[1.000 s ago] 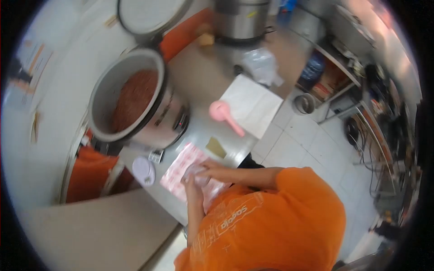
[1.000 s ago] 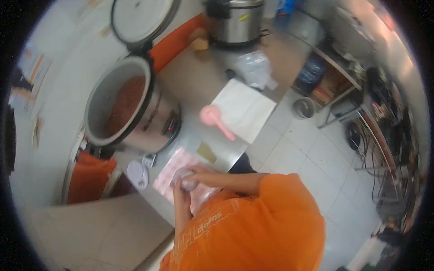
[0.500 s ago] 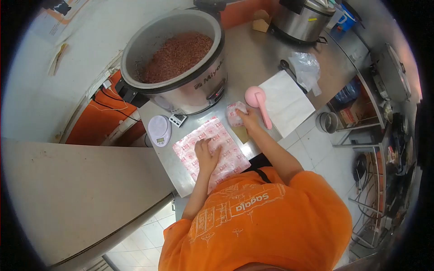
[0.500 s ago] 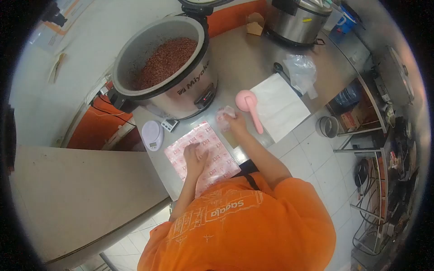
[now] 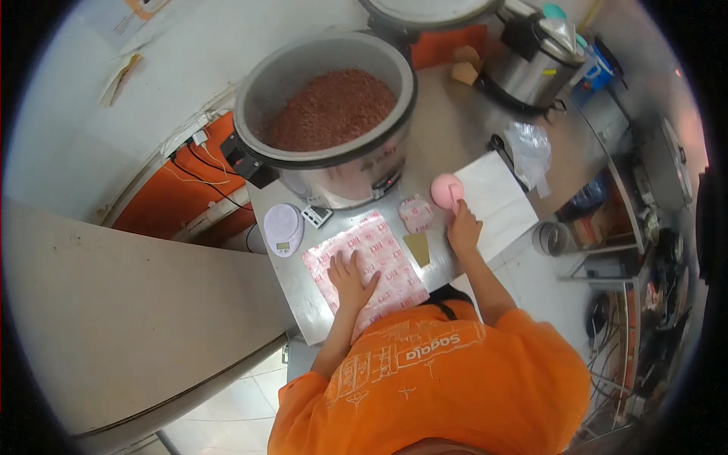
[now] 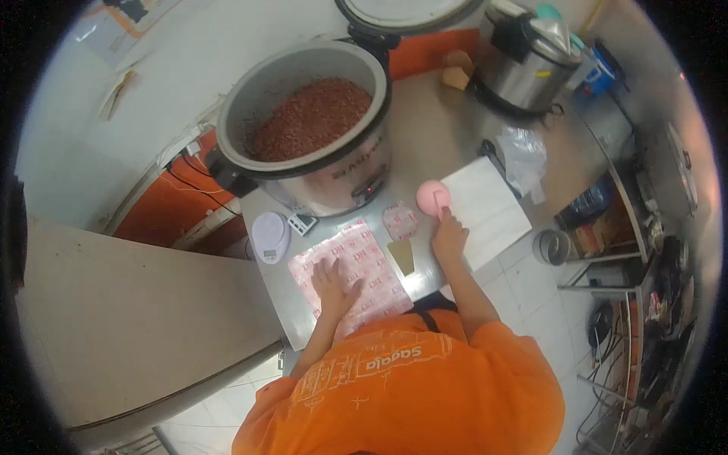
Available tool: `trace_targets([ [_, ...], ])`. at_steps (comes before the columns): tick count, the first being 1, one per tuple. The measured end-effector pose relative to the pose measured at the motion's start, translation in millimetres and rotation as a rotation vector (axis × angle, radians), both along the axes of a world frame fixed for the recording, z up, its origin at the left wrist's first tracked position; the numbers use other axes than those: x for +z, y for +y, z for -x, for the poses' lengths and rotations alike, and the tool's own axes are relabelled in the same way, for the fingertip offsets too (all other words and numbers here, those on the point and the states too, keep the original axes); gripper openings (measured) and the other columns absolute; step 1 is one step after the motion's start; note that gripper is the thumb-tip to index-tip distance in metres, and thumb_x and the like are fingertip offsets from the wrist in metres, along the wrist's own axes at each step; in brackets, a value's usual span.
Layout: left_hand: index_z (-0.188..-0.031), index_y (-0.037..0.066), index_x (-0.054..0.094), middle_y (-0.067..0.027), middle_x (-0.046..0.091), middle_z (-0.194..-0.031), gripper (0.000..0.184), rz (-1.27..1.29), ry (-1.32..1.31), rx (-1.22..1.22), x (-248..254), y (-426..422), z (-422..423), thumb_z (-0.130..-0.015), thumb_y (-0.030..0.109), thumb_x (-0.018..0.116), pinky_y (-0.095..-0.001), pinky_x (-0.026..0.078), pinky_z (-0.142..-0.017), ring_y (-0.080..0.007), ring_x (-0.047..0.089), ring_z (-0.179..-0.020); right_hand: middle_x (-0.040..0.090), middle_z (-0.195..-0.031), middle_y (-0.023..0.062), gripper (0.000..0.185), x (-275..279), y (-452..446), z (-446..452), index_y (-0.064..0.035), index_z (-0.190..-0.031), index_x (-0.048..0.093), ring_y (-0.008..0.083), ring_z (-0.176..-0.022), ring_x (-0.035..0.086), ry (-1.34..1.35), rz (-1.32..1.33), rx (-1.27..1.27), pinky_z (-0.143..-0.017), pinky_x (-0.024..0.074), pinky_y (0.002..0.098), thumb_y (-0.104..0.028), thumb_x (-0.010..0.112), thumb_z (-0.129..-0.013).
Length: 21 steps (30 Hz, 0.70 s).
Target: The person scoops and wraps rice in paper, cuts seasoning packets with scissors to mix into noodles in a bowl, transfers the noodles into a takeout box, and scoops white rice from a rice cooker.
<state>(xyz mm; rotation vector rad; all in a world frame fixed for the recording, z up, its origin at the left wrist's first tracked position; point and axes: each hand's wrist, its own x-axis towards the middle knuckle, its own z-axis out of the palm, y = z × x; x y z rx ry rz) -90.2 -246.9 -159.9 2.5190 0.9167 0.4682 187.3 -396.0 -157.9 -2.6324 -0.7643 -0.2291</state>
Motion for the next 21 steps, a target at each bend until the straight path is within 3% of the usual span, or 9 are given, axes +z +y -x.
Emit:
trace_targets([
  [5,-0.138,0.001,0.033,-0.0277,0.025,-0.144,0.079,-0.159,-0.410,0.164,84,62,-25,-0.076,0.033,0.071,-0.0579,0.016,-0.108,-0.0457,0.019,-0.135,0.065,-0.094,0.0207,0.045,34,7,-32,-0.0063,-0.131,0.035,0.0387,-0.081,0.063,0.207,-0.308,-0.158,-0.071,0.0477,0.0469,-0.011,0.048,-0.088],
  [8,-0.137,0.002,0.030,-0.0273,0.021,-0.146,0.084,-0.246,-0.722,0.246,117,114,-45,-0.073,0.036,0.074,-0.0587,0.014,-0.107,-0.0454,0.015,-0.136,0.063,-0.090,0.0174,0.045,116,35,-61,-0.0048,-0.133,0.034,0.0306,-0.079,0.063,0.060,-0.851,0.043,-0.073,0.0480,0.0405,-0.015,0.052,-0.093],
  [9,-0.136,0.002,0.030,-0.0273,0.019,-0.147,0.087,-0.271,-0.841,0.264,125,127,-53,-0.071,0.037,0.075,-0.0593,0.013,-0.107,-0.0456,0.014,-0.136,0.063,-0.099,0.0195,0.046,137,47,-91,-0.0032,-0.134,0.036,0.0337,-0.087,0.064,-0.242,-0.709,0.109,-0.078,0.0483,0.0404,-0.018,0.050,-0.094],
  [11,-0.137,0.004,0.029,-0.0272,0.018,-0.147,0.091,-0.334,-0.813,0.255,151,145,-65,-0.068,0.040,0.077,-0.0599,0.013,-0.107,-0.0457,0.013,-0.136,0.059,-0.118,0.0219,0.042,250,91,-78,-0.0086,-0.135,0.039,0.0407,-0.104,0.059,-0.163,-0.488,0.204,-0.083,0.0477,0.0431,-0.021,0.047,-0.095],
  [14,-0.139,0.011,0.026,-0.0271,0.014,-0.149,0.103,-0.363,-0.847,0.262,157,157,-93,-0.062,0.052,0.079,-0.0648,0.011,-0.106,-0.0469,0.008,-0.138,0.065,-0.099,0.0192,0.031,340,175,-65,-0.0145,-0.123,0.047,0.0390,-0.085,0.064,-0.387,0.120,0.440,-0.068,0.0503,0.0480,-0.026,0.048,-0.094],
  [15,-0.141,0.012,0.024,-0.0271,0.012,-0.149,0.106,-0.354,-0.861,0.274,154,150,-103,-0.061,0.054,0.079,-0.0661,0.010,-0.105,-0.0472,0.007,-0.138,0.065,-0.098,0.0192,0.026,347,203,-69,-0.0168,-0.116,0.050,0.0385,-0.079,0.065,-0.432,0.373,0.428,-0.062,0.0515,0.0473,-0.029,0.049,-0.094],
  [16,-0.142,0.013,0.022,-0.0270,0.011,-0.150,0.109,-0.341,-0.872,0.288,151,144,-112,-0.060,0.057,0.079,-0.0673,0.009,-0.105,-0.0476,0.006,-0.138,0.065,-0.080,0.0144,0.022,330,235,-85,-0.0153,-0.107,0.049,0.0329,-0.069,0.067,-0.567,0.454,0.506,-0.057,0.0519,0.0458,-0.033,0.048,-0.093],
  [17,-0.144,0.014,0.016,-0.0273,0.008,-0.150,0.113,-0.350,-0.892,0.288,145,139,-120,-0.061,0.058,0.079,-0.0664,0.008,-0.106,-0.0472,0.004,-0.139,0.067,-0.073,0.0120,0.021,324,261,-80,-0.0103,-0.103,0.053,0.0298,-0.068,0.068,-0.585,0.568,0.507,-0.057,0.0528,0.0426,-0.027,0.050,-0.092],
  [21,-0.148,0.017,0.001,-0.0284,0.000,-0.150,0.125,-0.337,-0.943,0.291,118,136,-146,-0.060,0.063,0.077,-0.0641,0.005,-0.108,-0.0461,-0.001,-0.140,0.069,-0.077,0.0118,0.020,244,328,-128,-0.0037,-0.096,0.058,0.0280,-0.069,0.069,-0.595,0.804,0.681,-0.059,0.0542,0.0390,-0.022,0.052,-0.089],
])
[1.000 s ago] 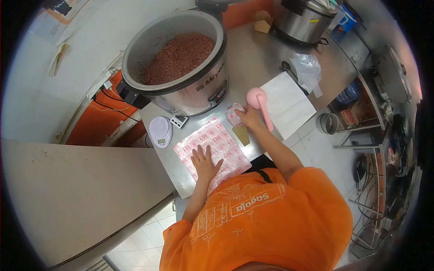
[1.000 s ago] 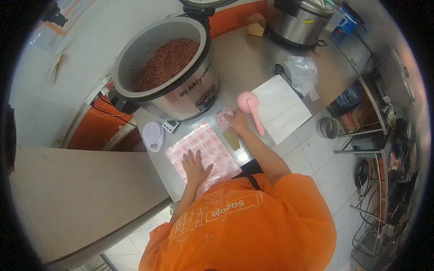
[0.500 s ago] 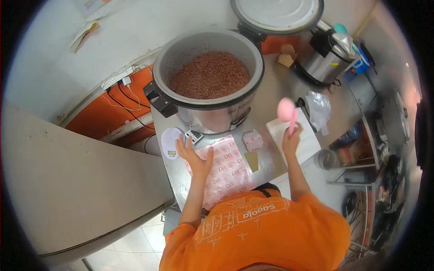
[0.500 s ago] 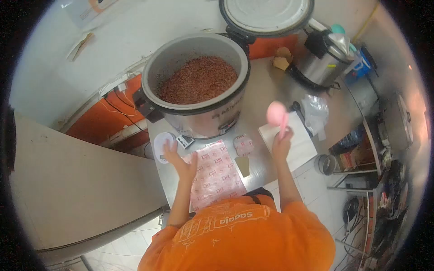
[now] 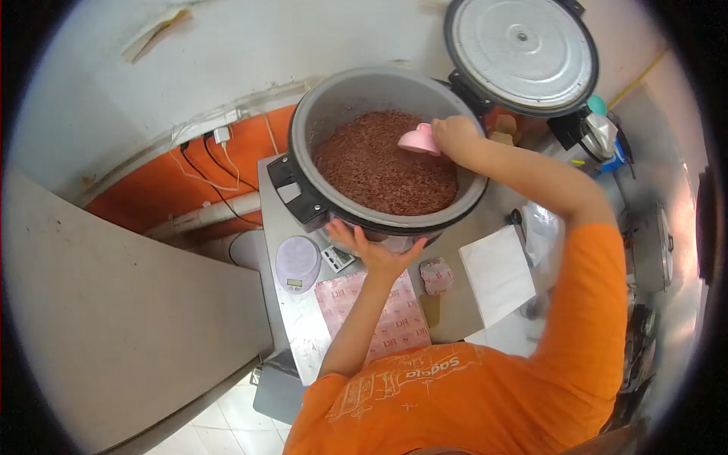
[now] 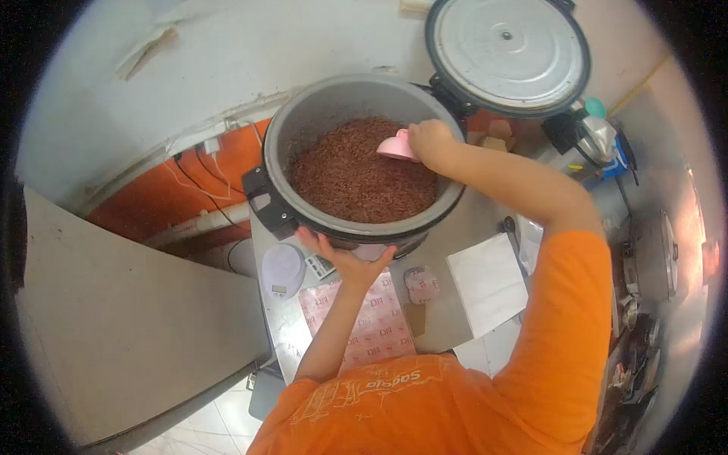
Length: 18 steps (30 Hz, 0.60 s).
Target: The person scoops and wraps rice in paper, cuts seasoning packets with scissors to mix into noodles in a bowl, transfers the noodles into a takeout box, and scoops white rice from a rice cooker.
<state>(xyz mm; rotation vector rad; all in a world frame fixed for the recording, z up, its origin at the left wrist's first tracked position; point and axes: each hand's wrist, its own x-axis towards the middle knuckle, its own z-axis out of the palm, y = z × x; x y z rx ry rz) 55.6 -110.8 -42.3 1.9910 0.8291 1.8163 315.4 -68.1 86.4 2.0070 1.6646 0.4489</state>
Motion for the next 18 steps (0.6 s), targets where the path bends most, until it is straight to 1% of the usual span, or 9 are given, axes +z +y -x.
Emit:
trace_targets([
  [1,-0.149,0.017,-0.001,-0.0287,-0.002,-0.150,0.127,0.016,-0.007,0.000,-8,1,-3,-0.060,0.063,0.077,-0.0639,0.005,-0.108,-0.0460,-0.001,-0.140,0.069,-0.079,0.0127,0.020,-5,3,0,-0.0027,-0.095,0.059,0.0280,-0.071,0.069,0.026,0.059,0.004,-0.060,0.0545,0.0387,-0.021,0.053,-0.089],
  [2,-0.149,0.013,-0.002,-0.0292,-0.004,-0.150,0.128,0.015,0.001,0.009,-23,1,-6,-0.061,0.067,0.074,-0.0634,0.005,-0.108,-0.0455,-0.003,-0.140,0.069,-0.082,0.0136,0.021,-9,7,-1,-0.0018,-0.094,0.060,0.0281,-0.073,0.070,0.050,0.123,0.009,-0.061,0.0548,0.0383,-0.020,0.053,-0.088],
  [5,-0.148,0.005,0.006,-0.0312,0.005,-0.150,0.126,-0.079,-0.062,0.110,-37,5,-18,-0.062,0.072,0.069,-0.0665,0.005,-0.107,-0.0468,0.005,-0.140,0.069,-0.086,0.0173,0.025,8,9,9,-0.0002,-0.100,0.059,0.0299,-0.079,0.069,0.146,0.301,-0.063,-0.066,0.0550,0.0403,-0.022,0.054,-0.088],
  [6,-0.148,0.003,0.006,-0.0330,0.007,-0.149,0.123,-0.113,-0.067,0.149,-34,7,-21,-0.066,0.076,0.062,-0.0650,0.006,-0.108,-0.0478,0.007,-0.140,0.068,-0.091,0.0211,0.030,15,10,16,0.0016,-0.101,0.058,0.0334,-0.085,0.068,0.243,0.351,-0.137,-0.073,0.0537,0.0429,-0.025,0.054,-0.090],
  [9,-0.147,0.001,0.007,-0.0345,0.008,-0.148,0.119,-0.111,-0.094,0.174,-39,5,-28,-0.069,0.076,0.057,-0.0640,0.006,-0.109,-0.0481,0.009,-0.140,0.067,-0.092,0.0227,0.032,1,6,15,0.0025,-0.103,0.057,0.0359,-0.087,0.067,0.297,0.435,-0.058,-0.075,0.0525,0.0440,-0.027,0.051,-0.092],
  [10,-0.146,0.000,0.007,-0.0350,0.009,-0.148,0.115,-0.131,-0.103,0.196,-35,8,-30,-0.073,0.076,0.053,-0.0634,0.006,-0.110,-0.0479,0.008,-0.140,0.066,-0.092,0.0229,0.033,2,3,24,0.0026,-0.103,0.056,0.0361,-0.087,0.067,0.322,0.460,-0.067,-0.075,0.0524,0.0441,-0.028,0.050,-0.093],
  [13,-0.148,0.008,-0.003,-0.0311,-0.009,-0.149,0.121,-0.062,-0.033,0.081,-36,4,-23,-0.069,0.074,0.061,-0.0630,0.010,-0.110,-0.0461,-0.002,-0.141,0.066,-0.093,0.0234,0.034,6,5,53,0.0032,-0.106,0.055,0.0365,-0.087,0.067,0.371,0.508,-0.061,-0.075,0.0522,0.0441,-0.028,0.049,-0.093],
  [16,-0.146,-0.001,0.007,-0.0350,0.006,-0.148,0.113,-0.158,-0.060,0.188,-36,10,-27,-0.076,0.077,0.048,-0.0631,0.007,-0.110,-0.0476,0.006,-0.140,0.066,-0.093,0.0237,0.033,7,3,70,0.0040,-0.107,0.053,0.0364,-0.086,0.067,0.381,0.533,-0.046,-0.075,0.0525,0.0444,-0.026,0.049,-0.093],
  [18,-0.147,0.005,-0.002,-0.0332,-0.004,-0.148,0.117,-0.101,-0.004,0.150,-37,6,-23,-0.072,0.078,0.052,-0.0650,0.012,-0.109,-0.0477,0.002,-0.140,0.066,-0.092,0.0238,0.032,22,4,92,0.0046,-0.108,0.052,0.0367,-0.086,0.067,0.414,0.567,-0.076,-0.074,0.0527,0.0447,-0.023,0.049,-0.093],
])
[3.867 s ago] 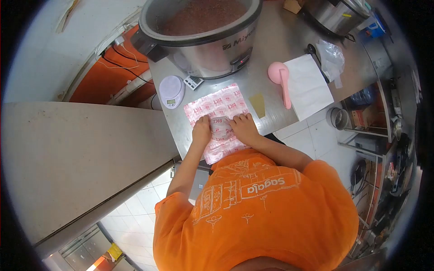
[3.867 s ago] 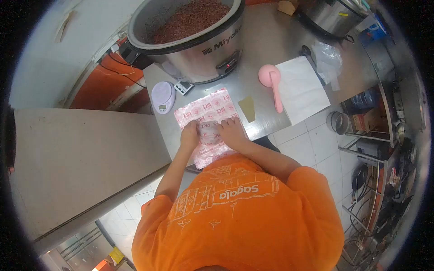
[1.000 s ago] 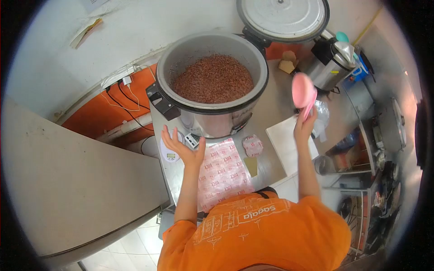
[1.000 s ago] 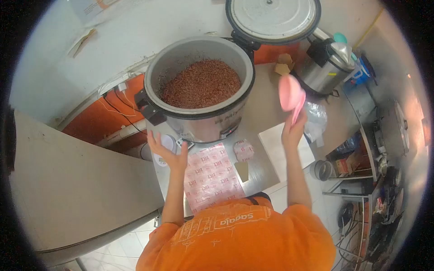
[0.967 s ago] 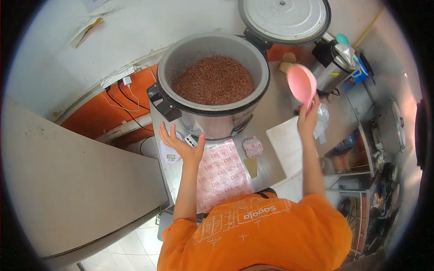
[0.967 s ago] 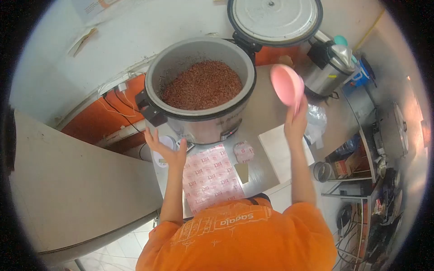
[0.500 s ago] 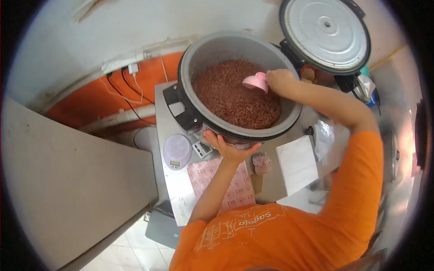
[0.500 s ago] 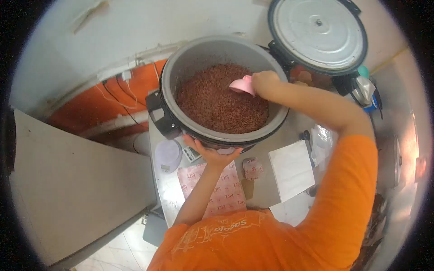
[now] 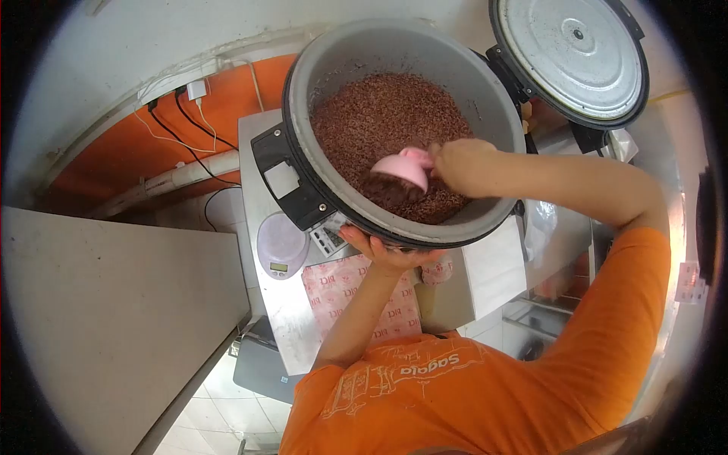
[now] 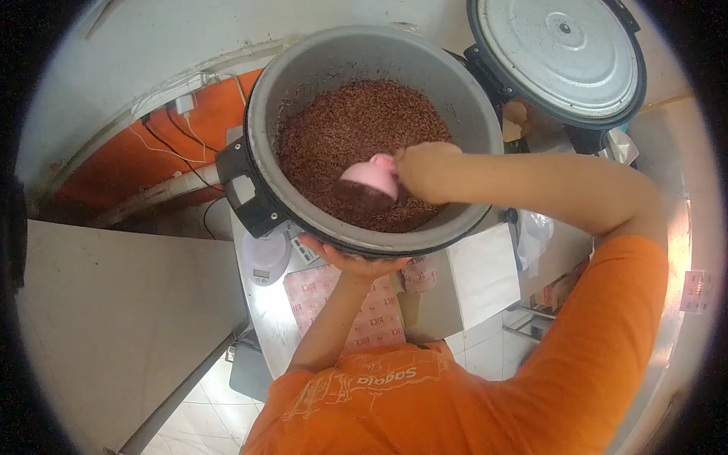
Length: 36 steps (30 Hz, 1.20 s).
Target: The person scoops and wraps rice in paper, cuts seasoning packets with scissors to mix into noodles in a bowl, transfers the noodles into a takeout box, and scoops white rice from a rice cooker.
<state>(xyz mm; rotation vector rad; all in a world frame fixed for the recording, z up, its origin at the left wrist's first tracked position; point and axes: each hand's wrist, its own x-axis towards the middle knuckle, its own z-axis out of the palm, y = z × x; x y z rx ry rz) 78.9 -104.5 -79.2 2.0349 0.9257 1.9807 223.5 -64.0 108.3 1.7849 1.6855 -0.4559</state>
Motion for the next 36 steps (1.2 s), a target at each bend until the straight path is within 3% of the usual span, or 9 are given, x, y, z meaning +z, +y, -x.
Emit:
trace_targets([
  [6,-0.148,0.006,-0.003,-0.0314,-0.006,-0.149,0.118,0.051,0.077,-0.009,-6,0,2,-0.072,0.077,0.054,-0.0671,0.012,-0.108,-0.0483,0.000,-0.140,0.066,-0.088,0.0228,0.027,21,-3,42,0.0041,-0.106,0.054,0.0385,-0.085,0.066,0.208,0.021,0.054,-0.073,0.0523,0.0463,-0.017,0.051,-0.089],
  [12,-0.147,0.005,0.001,-0.0304,-0.004,-0.149,0.116,0.001,0.074,0.046,-19,-5,-1,-0.073,0.076,0.054,-0.0685,0.010,-0.107,-0.0490,-0.001,-0.139,0.065,-0.083,0.0262,0.027,63,-16,28,0.0004,-0.104,0.054,0.0423,-0.081,0.064,0.277,-0.045,-0.020,-0.071,0.0479,0.0519,-0.024,0.052,-0.091],
  [15,-0.147,0.006,0.008,-0.0298,0.002,-0.150,0.116,0.025,-0.013,-0.034,-5,-5,6,-0.070,0.071,0.063,-0.0664,0.006,-0.107,-0.0473,0.000,-0.140,0.062,-0.070,0.0195,0.030,56,-19,-3,-0.0009,-0.098,0.052,0.0337,-0.065,0.064,0.405,-0.114,0.041,-0.059,0.0477,0.0462,-0.030,0.050,-0.095],
  [19,-0.147,0.009,0.014,-0.0283,0.005,-0.151,0.113,0.112,-0.016,-0.195,9,-7,29,-0.066,0.055,0.078,-0.0642,0.006,-0.107,-0.0464,0.001,-0.140,0.047,-0.058,0.0047,0.033,54,-14,-16,-0.0034,-0.091,0.048,0.0146,-0.047,0.047,0.665,0.160,-0.569,-0.042,0.0363,0.0311,-0.035,0.047,-0.098],
  [21,-0.144,0.008,0.025,-0.0279,0.006,-0.150,0.103,0.175,0.023,-0.238,13,-17,48,-0.066,0.046,0.079,-0.0635,0.009,-0.107,-0.0470,0.004,-0.139,0.038,-0.056,-0.0009,0.033,44,-20,-24,-0.0048,-0.090,0.047,0.0077,-0.043,0.036,0.789,0.186,-0.734,-0.037,0.0283,0.0244,-0.037,0.045,-0.099],
  [25,-0.133,0.007,0.040,-0.0306,0.007,-0.149,0.077,0.314,0.298,-0.307,6,-40,104,-0.069,0.028,0.077,-0.0634,0.013,-0.106,-0.0472,0.010,-0.138,0.039,-0.059,-0.0013,0.035,67,-37,-22,-0.0023,-0.096,0.051,0.0073,-0.040,0.033,0.867,0.088,-0.747,-0.035,0.0253,0.0252,-0.037,0.045,-0.098],
  [28,-0.116,0.008,0.056,-0.0278,0.021,-0.146,0.049,0.473,0.457,-0.270,-11,-58,153,-0.072,0.022,0.074,-0.0619,0.020,-0.105,-0.0495,0.018,-0.134,0.038,-0.057,-0.0026,0.036,93,-64,-13,-0.0013,-0.098,0.051,0.0068,-0.037,0.031,0.940,0.012,-0.811,-0.034,0.0241,0.0239,-0.037,0.044,-0.099],
  [32,-0.110,0.005,0.059,-0.0234,0.033,-0.141,0.038,0.590,0.524,-0.259,-24,-78,205,-0.075,0.015,0.071,-0.0575,0.022,-0.106,-0.0469,0.022,-0.134,0.038,-0.055,-0.0027,0.036,109,-105,-6,-0.0010,-0.100,0.052,0.0062,-0.037,0.032,1.089,-0.053,-0.873,-0.034,0.0234,0.0221,-0.037,0.044,-0.099],
  [36,-0.112,0.005,0.058,-0.0241,0.038,-0.137,0.039,0.664,0.611,-0.260,-29,-92,230,-0.076,0.015,0.070,-0.0538,0.025,-0.107,-0.0447,0.026,-0.132,0.039,-0.059,-0.0025,0.031,108,-152,15,-0.0048,-0.107,0.053,0.0058,-0.039,0.033,1.212,-0.016,-0.933,-0.035,0.0233,0.0212,-0.034,0.044,-0.099],
])
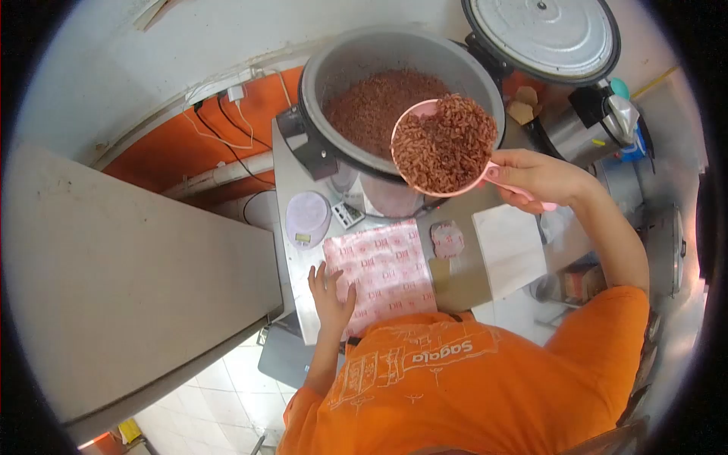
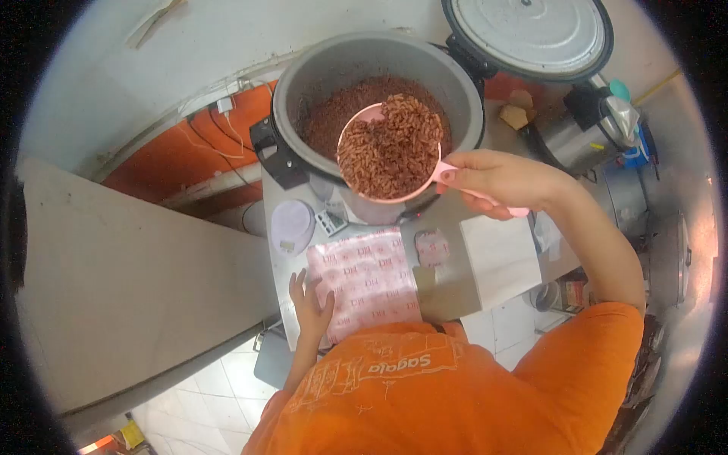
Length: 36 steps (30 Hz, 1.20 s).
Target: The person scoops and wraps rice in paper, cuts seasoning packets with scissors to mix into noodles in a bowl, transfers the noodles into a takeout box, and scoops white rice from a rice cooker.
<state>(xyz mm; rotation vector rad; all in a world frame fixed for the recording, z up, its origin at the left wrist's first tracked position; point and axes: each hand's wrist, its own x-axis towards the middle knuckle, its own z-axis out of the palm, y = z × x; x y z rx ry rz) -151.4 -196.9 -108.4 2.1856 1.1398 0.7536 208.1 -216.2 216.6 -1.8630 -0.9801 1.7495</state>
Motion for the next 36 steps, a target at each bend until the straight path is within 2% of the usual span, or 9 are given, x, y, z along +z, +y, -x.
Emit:
trace_targets([
  [6,-0.113,0.005,0.057,-0.0220,0.039,-0.136,0.039,0.005,-0.083,-0.034,-3,-25,-7,-0.077,0.015,0.070,-0.0534,0.028,-0.105,-0.0448,0.032,-0.128,0.044,-0.065,-0.0011,0.029,-14,-49,20,-0.0101,-0.118,0.050,0.0072,-0.044,0.038,0.318,0.046,-0.189,-0.035,0.0265,0.0227,-0.031,0.046,-0.098],
  [11,-0.113,0.006,0.057,-0.0214,0.043,-0.134,0.036,0.007,-0.156,-0.081,2,-32,-25,-0.079,0.014,0.068,-0.0516,0.028,-0.106,-0.0434,0.035,-0.126,0.050,-0.066,0.0034,0.031,2,1,-8,-0.0053,-0.113,0.050,0.0111,-0.050,0.048,-0.268,-0.374,-0.148,-0.040,0.0372,0.0262,-0.031,0.047,-0.096],
  [15,-0.112,0.005,0.058,-0.0203,0.044,-0.134,0.036,0.005,-0.224,-0.106,24,-23,-50,-0.079,0.013,0.068,-0.0491,0.029,-0.106,-0.0408,0.037,-0.127,0.066,-0.081,0.0177,0.029,-79,99,-48,-0.0026,-0.113,0.048,0.0335,-0.075,0.066,-1.356,-0.640,0.187,-0.060,0.0511,0.0450,-0.022,0.048,-0.092],
  [17,-0.112,0.005,0.058,-0.0197,0.045,-0.134,0.035,-0.024,-0.255,-0.105,41,-15,-57,-0.079,0.013,0.068,-0.0470,0.030,-0.106,-0.0388,0.039,-0.127,0.066,-0.094,0.0236,0.030,-78,108,-17,-0.0004,-0.111,0.055,0.0394,-0.092,0.064,-1.293,-0.479,0.399,-0.076,0.0496,0.0504,-0.019,0.048,-0.089],
  [21,-0.112,0.004,0.058,-0.0198,0.046,-0.134,0.034,-0.005,-0.310,-0.031,57,1,-50,-0.080,0.011,0.067,-0.0461,0.030,-0.106,-0.0385,0.041,-0.126,0.065,-0.105,0.0248,0.035,-120,142,-2,0.0025,-0.106,0.065,0.0380,-0.093,0.065,-1.156,-0.215,0.880,-0.077,0.0506,0.0480,-0.023,0.049,-0.088],
  [25,-0.118,0.002,0.054,-0.0220,0.045,-0.135,0.041,0.039,-0.330,0.101,41,8,-27,-0.081,0.012,0.067,-0.0442,0.030,-0.106,-0.0372,0.043,-0.126,0.065,-0.108,0.0203,0.031,-109,157,-16,0.0021,-0.108,0.066,0.0339,-0.098,0.064,-0.838,-0.014,0.520,-0.079,0.0502,0.0441,-0.017,0.053,-0.086],
  [28,-0.129,0.001,0.045,-0.0235,0.040,-0.139,0.057,-0.010,-0.330,0.134,47,25,-35,-0.079,0.014,0.069,-0.0449,0.028,-0.108,-0.0377,0.038,-0.130,0.066,-0.106,0.0191,0.033,-122,177,-17,-0.0008,-0.112,0.064,0.0332,-0.097,0.065,-1.157,0.032,0.924,-0.076,0.0515,0.0437,-0.017,0.060,-0.083],
  [31,-0.140,0.000,0.033,-0.0246,0.031,-0.145,0.076,0.004,-0.353,0.094,68,53,-64,-0.077,0.015,0.071,-0.0454,0.024,-0.111,-0.0389,0.029,-0.135,0.067,-0.106,0.0157,0.042,-134,160,7,-0.0083,-0.119,0.061,0.0317,-0.096,0.066,-1.110,-0.313,0.815,-0.074,0.0527,0.0431,-0.013,0.066,-0.077],
  [36,-0.148,0.000,0.014,-0.0224,0.014,-0.154,0.093,0.081,-0.303,-0.185,94,79,-117,-0.075,0.009,0.070,-0.0438,0.015,-0.114,-0.0350,0.013,-0.143,0.067,-0.108,0.0119,0.055,-116,165,37,-0.0167,-0.126,0.055,0.0304,-0.097,0.066,-1.128,-0.110,0.985,-0.077,0.0527,0.0439,-0.009,0.069,-0.073],
])
